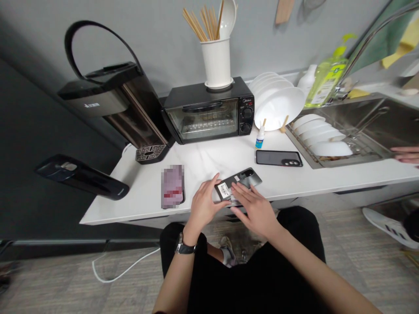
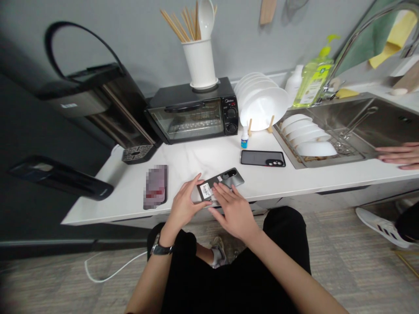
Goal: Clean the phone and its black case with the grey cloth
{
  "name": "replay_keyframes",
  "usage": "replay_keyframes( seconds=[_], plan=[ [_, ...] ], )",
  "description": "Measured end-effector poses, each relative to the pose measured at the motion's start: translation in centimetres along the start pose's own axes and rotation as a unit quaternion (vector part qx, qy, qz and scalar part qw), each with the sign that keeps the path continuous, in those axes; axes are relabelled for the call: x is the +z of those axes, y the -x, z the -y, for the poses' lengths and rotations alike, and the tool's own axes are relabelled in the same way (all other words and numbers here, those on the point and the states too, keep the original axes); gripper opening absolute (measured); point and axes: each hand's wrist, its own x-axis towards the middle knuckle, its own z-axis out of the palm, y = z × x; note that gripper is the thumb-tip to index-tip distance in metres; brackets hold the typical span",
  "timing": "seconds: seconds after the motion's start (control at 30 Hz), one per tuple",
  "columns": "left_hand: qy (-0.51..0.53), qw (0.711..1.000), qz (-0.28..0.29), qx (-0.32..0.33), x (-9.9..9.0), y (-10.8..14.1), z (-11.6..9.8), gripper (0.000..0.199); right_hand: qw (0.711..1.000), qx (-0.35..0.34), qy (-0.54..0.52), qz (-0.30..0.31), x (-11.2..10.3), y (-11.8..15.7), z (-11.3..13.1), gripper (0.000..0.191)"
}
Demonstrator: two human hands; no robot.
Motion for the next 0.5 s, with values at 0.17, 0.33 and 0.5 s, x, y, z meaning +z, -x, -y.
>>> replay_keyframes(
  seconds=[0.17, 0.33, 0.5],
  plan=[
    [0.005, 1.000, -0.004, -0.014, -0.1, -0.1, -0.5, 0.104, 0.993, 0.072, 0.084, -0.037, -1.3, -0.4, -6.1, 0.060],
    [0.009, 1.000, -0.001, -0.014, -0.2, -0.1, -0.5, 0.103, 0.991, 0.082, 0.087, -0.056, -0.1, -3.2, -5.8, 0.071],
    [0.007, 1.000, 0.002, -0.006, 0.0, 0.0, 0.0, 0.091, 1.000, 0.015, 0.014, -0.019, 2.0, -4.4, 0.6, 0.074]
  ],
)
